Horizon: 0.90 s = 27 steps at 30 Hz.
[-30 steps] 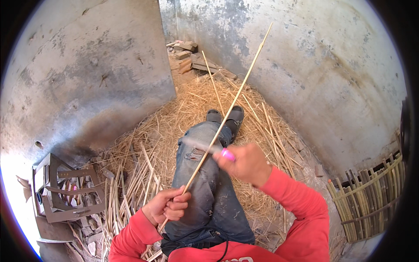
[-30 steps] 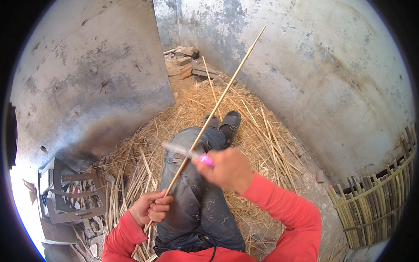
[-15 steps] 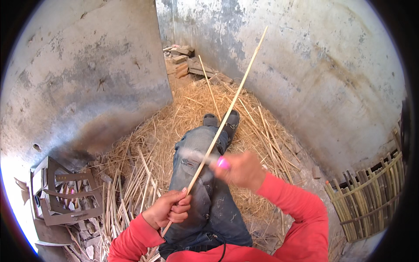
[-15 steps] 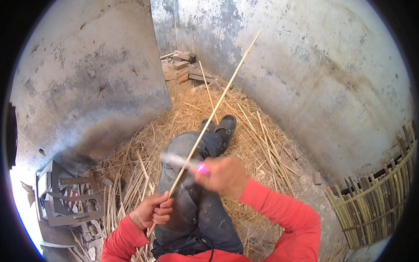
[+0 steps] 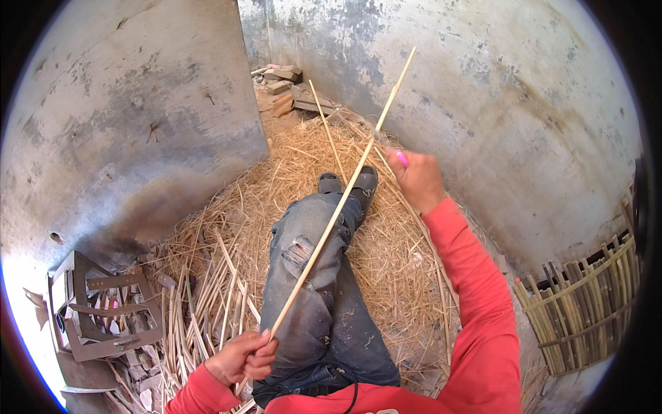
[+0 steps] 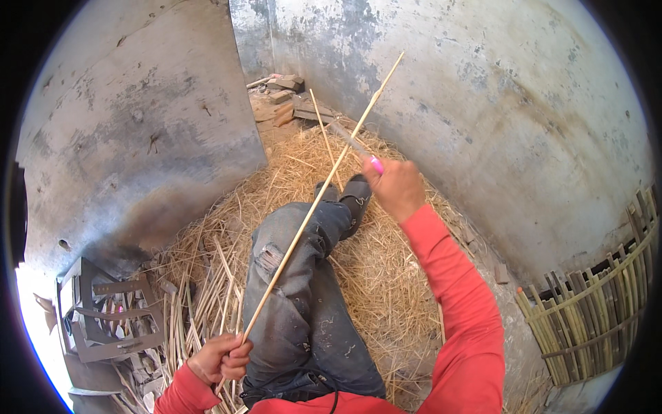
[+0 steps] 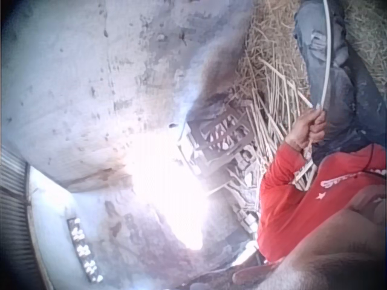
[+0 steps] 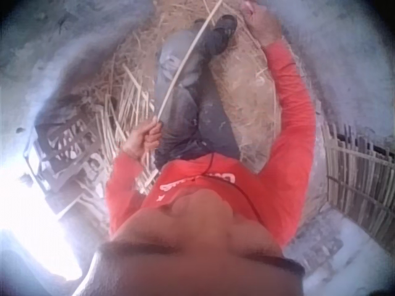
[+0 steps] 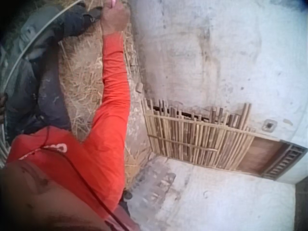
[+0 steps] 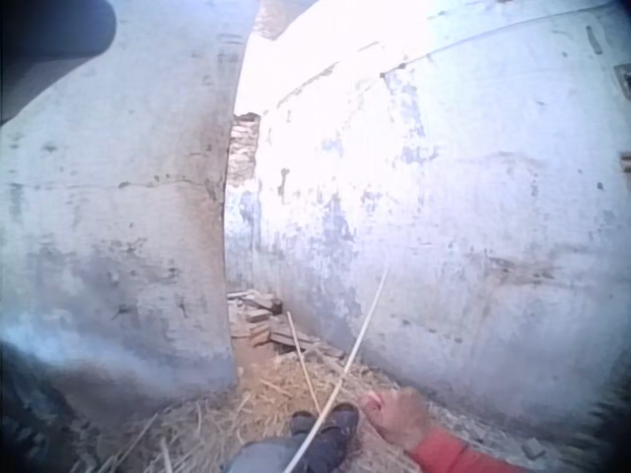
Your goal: The person scrapes a long piece of bamboo with a knife, moving the blade along the surface to smooth it. They hold the bamboo in one hand while applying repeated strokes with the tool.
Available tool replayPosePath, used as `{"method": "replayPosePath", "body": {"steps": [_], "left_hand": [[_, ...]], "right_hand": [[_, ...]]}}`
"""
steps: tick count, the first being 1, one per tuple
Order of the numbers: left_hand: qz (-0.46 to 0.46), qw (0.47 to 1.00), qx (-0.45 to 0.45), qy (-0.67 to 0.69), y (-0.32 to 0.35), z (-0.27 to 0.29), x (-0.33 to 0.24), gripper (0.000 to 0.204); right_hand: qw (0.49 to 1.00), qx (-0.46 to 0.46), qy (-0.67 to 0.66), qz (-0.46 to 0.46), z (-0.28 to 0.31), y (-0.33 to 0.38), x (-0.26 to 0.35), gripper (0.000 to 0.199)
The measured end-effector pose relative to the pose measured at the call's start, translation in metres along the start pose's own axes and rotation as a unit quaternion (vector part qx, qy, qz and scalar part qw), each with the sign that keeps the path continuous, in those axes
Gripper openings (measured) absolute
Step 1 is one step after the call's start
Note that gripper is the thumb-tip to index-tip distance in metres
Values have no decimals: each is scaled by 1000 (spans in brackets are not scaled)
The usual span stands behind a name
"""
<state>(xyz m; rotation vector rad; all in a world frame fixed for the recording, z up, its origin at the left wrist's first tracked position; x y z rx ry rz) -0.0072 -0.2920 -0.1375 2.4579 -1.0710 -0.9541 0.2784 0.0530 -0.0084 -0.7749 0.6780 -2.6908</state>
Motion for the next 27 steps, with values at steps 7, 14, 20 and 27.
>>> {"method": "replayPosePath", "body": {"steps": [7,14,20,27], "left_hand": [[12,999,-34,18,38,26,29,47],[-33,995,-59,-68,22,20,12,48],[-37,993,-53,-100,3,13,-1,48],[-47,992,-14,-113,-30,-4,-20,49]], "right_hand": [[992,-111,33,-47,34,-59,-49,72],[971,-86,-192,-117,28,-26,9,71],[966,-79,-224,-104,8,8,26,67],[964,-34,-254,-75,-8,66,63,64]]}}
Point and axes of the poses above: each hand's wrist, its own y-axis away from the middle knuckle, its own z-axis out of the back of the hand, x = y × z, the point moved 8 cm from there along -y, towards the middle knuckle, and after that the axes turned 7 degrees about -z, right-handed, at the moved point
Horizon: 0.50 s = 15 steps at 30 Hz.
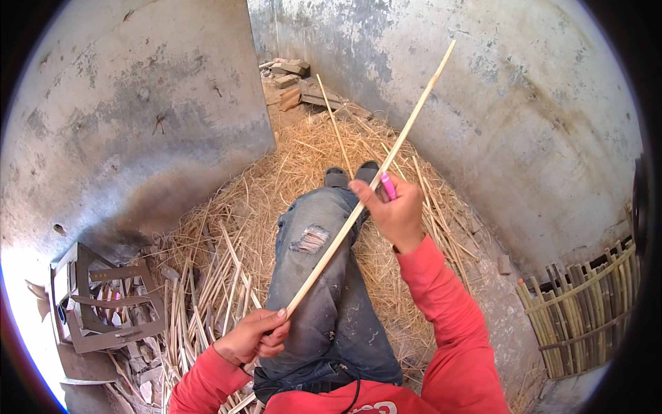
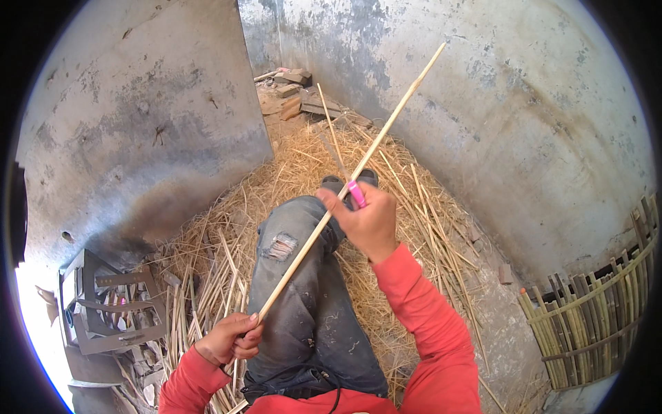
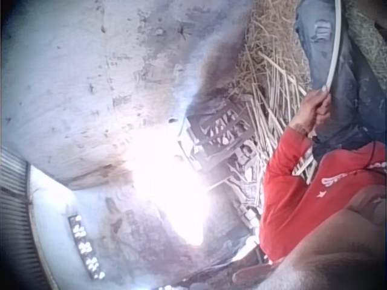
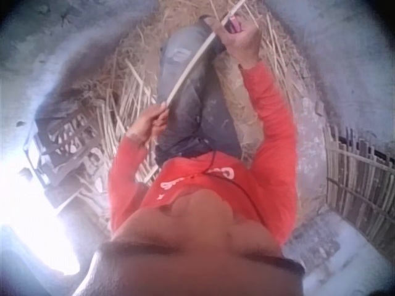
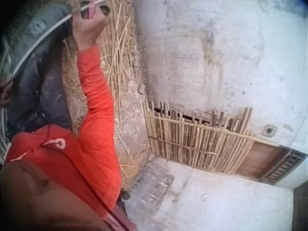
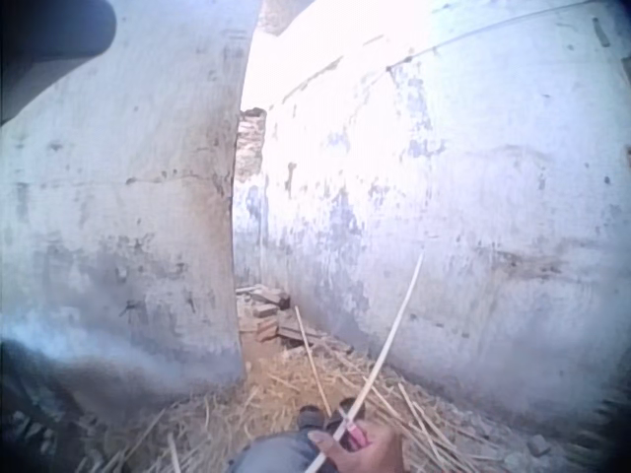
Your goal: The person scrapes a long piece of bamboo with a knife, moving the blade along the surface to smooth it. They hold the bamboo in one hand while applying repeated strokes with the tool.
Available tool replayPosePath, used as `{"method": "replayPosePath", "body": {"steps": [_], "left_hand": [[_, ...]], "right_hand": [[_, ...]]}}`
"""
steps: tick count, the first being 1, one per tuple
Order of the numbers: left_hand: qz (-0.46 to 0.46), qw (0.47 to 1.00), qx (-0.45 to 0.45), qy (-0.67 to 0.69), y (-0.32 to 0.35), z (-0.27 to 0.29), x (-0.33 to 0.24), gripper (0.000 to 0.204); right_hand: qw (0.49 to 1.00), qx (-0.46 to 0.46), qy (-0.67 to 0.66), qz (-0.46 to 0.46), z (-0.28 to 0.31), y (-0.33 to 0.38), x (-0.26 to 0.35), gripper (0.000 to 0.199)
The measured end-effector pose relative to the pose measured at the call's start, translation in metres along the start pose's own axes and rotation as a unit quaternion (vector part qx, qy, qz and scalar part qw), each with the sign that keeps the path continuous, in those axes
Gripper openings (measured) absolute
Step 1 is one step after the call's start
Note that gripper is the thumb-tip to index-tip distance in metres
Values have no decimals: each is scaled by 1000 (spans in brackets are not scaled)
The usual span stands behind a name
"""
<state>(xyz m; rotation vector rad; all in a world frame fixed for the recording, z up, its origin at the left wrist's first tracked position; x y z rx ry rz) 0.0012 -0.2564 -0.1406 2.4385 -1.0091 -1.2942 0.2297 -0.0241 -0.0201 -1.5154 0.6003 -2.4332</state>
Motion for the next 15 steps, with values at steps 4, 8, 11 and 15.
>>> {"method": "replayPosePath", "body": {"steps": [4,8,11,15], "left_hand": [[6,999,26,23,-14,-11,-11,48],[6,999,34,28,-21,-17,-16,47],[-16,1000,25,9,-23,-18,-26,46],[-32,999,-7,-7,-21,-17,-30,46]], "right_hand": [[998,46,-18,34,-9,33,26,57],[993,88,-19,72,-16,67,37,54],[983,155,-43,84,-15,83,38,43],[985,151,-64,57,-1,72,42,31]]}}
Point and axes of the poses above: each hand's wrist, its own y-axis away from the middle knuckle, its own z-axis out of the back of the hand, x = y × z, the point moved 8 cm from there along -y, towards the middle knuckle, and after that the axes turned 7 degrees about -z, right-handed, at the moved point
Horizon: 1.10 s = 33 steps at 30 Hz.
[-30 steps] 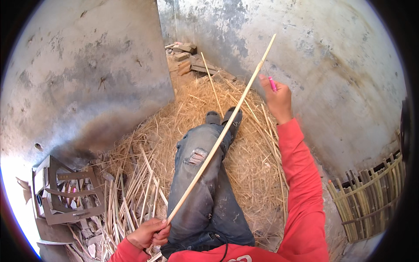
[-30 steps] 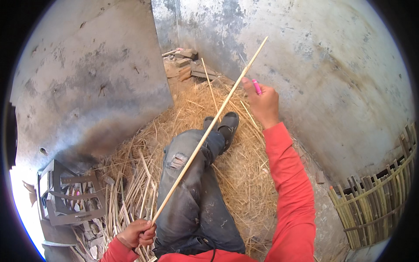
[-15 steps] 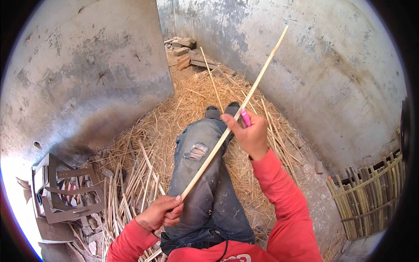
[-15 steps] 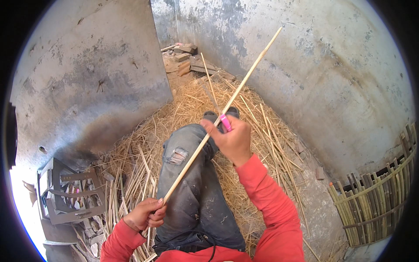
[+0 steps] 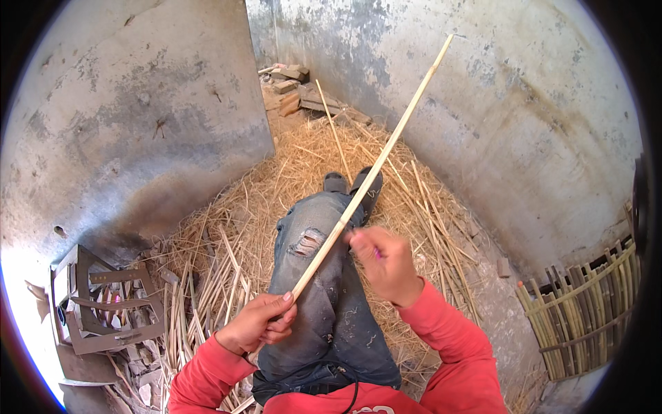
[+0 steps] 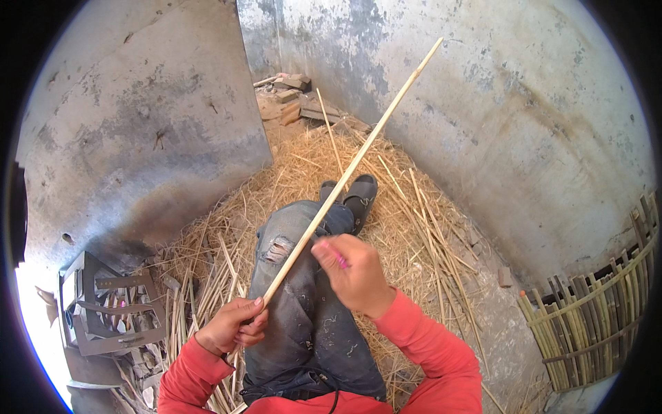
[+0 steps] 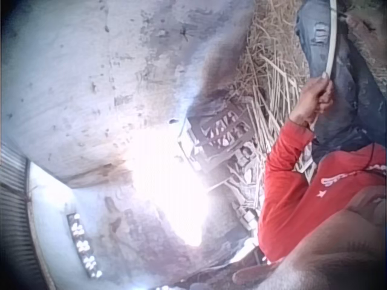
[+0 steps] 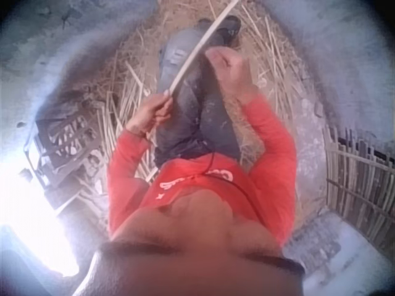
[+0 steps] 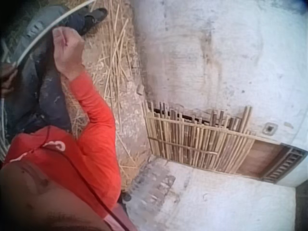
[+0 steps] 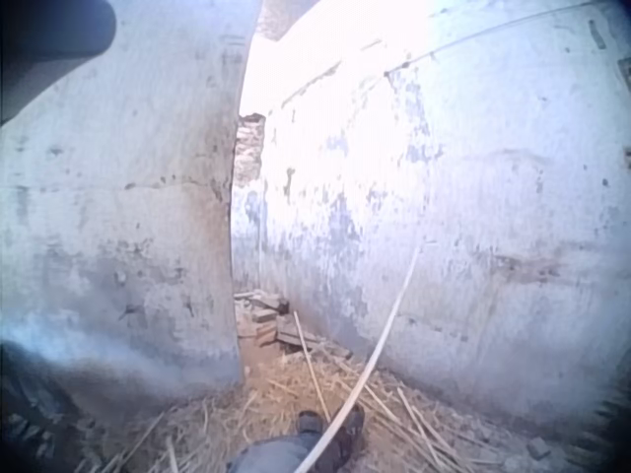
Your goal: The person scrapes a long piece of bamboo with a knife, moving the blade along the surface to smooth it. They hold the bamboo in one hand while applying repeated strokes with the tool.
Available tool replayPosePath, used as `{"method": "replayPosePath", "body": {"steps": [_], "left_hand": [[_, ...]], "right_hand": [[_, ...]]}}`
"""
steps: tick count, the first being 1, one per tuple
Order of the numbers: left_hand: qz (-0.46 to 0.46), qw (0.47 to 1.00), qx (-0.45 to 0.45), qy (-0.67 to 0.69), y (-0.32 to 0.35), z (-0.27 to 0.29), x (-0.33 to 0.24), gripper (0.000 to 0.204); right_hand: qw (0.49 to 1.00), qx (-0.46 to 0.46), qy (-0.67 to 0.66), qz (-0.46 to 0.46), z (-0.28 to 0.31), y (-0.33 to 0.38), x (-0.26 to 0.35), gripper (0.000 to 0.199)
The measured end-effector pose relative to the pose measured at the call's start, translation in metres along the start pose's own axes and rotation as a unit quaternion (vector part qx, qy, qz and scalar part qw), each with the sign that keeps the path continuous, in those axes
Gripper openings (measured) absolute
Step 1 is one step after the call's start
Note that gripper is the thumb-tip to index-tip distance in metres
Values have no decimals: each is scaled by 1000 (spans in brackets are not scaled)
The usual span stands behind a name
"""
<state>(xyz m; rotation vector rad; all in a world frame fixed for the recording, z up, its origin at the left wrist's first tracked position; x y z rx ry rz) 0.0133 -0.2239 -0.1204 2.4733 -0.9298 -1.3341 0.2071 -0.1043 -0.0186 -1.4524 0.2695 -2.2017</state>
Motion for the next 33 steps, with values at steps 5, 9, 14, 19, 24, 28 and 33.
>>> {"method": "replayPosePath", "body": {"steps": [5,9,14,19,24,28,33], "left_hand": [[-10,1000,-6,-22,-1,-1,-2,46],[-11,1000,-3,-26,-1,-3,-3,45],[-14,1000,-2,-7,2,3,1,45],[-108,978,-61,-167,9,-4,-15,36],[-259,822,-191,-471,28,-18,-54,25],[-272,796,-195,-505,21,-29,-70,23],[-261,787,-196,-524,16,-21,-69,22]], "right_hand": [[986,-84,-75,-124,46,-36,-55,33],[986,-154,-46,-54,51,-36,-52,36],[997,65,33,26,-9,17,-8,31],[998,-67,-18,-7,16,0,-24,22],[990,-107,29,-85,47,-13,-32,30],[994,-45,18,-97,31,-8,-16,39],[983,-27,179,-19,-7,-8,10,45]]}}
Point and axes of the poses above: each hand's wrist, its own y-axis away from the middle knuckle, its own z-axis out of the back of the hand, x = y × z, the point moved 8 cm from there along -y, towards the middle knuckle, and after that the axes turned 7 degrees about -z, right-handed, at the moved point
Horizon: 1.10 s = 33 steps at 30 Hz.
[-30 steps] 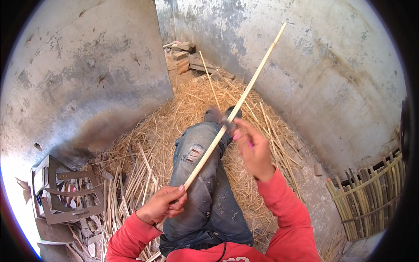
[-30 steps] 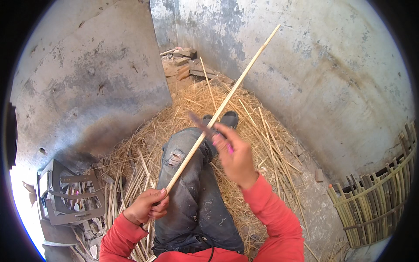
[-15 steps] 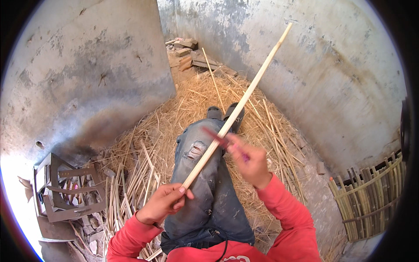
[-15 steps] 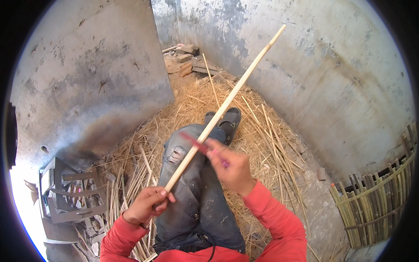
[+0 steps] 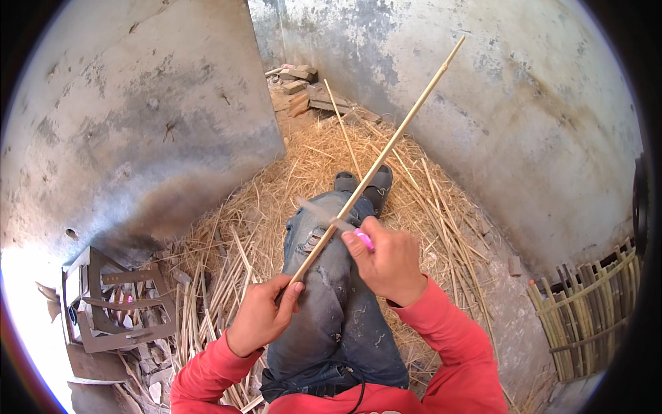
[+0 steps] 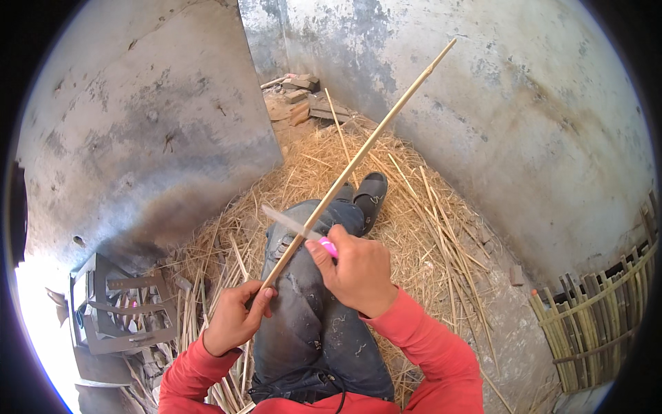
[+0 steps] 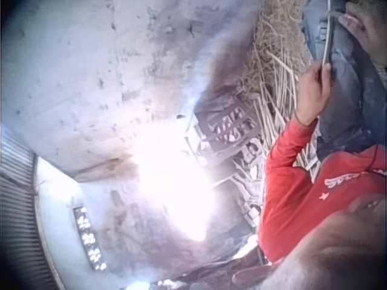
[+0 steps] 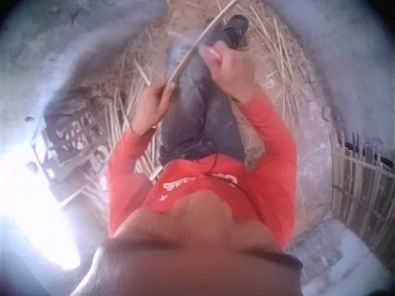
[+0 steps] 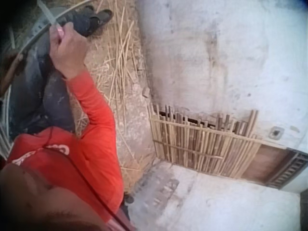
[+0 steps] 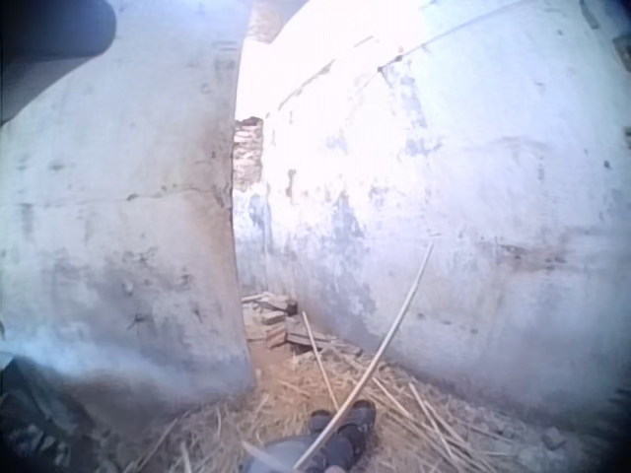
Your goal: The person scrapes a long piece of bamboo with a knife, moving the blade along the surface to smooth it. They hold the bamboo in one hand while applying repeated strokes with the tool.
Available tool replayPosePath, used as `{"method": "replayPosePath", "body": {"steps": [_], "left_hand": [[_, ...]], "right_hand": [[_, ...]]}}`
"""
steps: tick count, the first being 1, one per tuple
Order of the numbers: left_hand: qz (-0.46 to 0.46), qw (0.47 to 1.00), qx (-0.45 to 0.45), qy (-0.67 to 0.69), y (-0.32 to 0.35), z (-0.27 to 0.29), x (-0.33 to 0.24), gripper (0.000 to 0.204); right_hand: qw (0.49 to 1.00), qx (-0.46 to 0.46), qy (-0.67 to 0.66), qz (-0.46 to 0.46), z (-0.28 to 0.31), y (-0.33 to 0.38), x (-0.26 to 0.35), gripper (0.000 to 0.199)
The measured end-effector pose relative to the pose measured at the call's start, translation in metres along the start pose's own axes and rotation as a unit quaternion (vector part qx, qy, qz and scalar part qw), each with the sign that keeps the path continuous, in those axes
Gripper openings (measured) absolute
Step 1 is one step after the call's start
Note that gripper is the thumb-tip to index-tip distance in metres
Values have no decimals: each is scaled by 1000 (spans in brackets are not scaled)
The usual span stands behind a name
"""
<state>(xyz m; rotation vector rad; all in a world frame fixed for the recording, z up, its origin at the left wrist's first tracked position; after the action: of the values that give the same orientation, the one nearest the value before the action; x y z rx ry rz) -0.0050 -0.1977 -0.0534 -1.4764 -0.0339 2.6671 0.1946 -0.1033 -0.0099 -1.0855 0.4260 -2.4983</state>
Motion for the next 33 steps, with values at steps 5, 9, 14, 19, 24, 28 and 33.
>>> {"method": "replayPosePath", "body": {"steps": [5,9,14,19,24,28,33], "left_hand": [[2,998,55,8,20,12,-1,23],[57,996,61,34,51,19,23,20],[-31,998,-22,-55,39,15,-3,20],[31,999,-8,-5,38,2,9,19],[43,999,7,24,36,0,17,20],[15,999,-12,39,37,2,18,20],[60,997,21,52,38,5,19,21]], "right_hand": [[997,8,69,34,-5,3,-2,44],[997,-9,80,22,7,-11,-10,47],[991,67,95,63,-12,9,13,51],[999,-1,20,-30,6,-18,-38,52],[994,60,31,87,-20,18,-12,54],[1000,11,18,-11,3,-21,-36,55],[997,33,39,62,-13,-5,-20,52]]}}
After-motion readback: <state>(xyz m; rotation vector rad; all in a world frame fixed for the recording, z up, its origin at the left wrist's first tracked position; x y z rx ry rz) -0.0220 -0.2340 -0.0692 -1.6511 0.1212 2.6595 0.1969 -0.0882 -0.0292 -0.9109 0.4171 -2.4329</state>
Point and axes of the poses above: each hand's wrist, its own y-axis away from the middle knuckle, its own z-axis out of the back of the hand, x = y × z, the point moved 8 cm from there along -y, towards the middle knuckle, and after that the axes turned 7 degrees about -z, right-handed, at the moved point
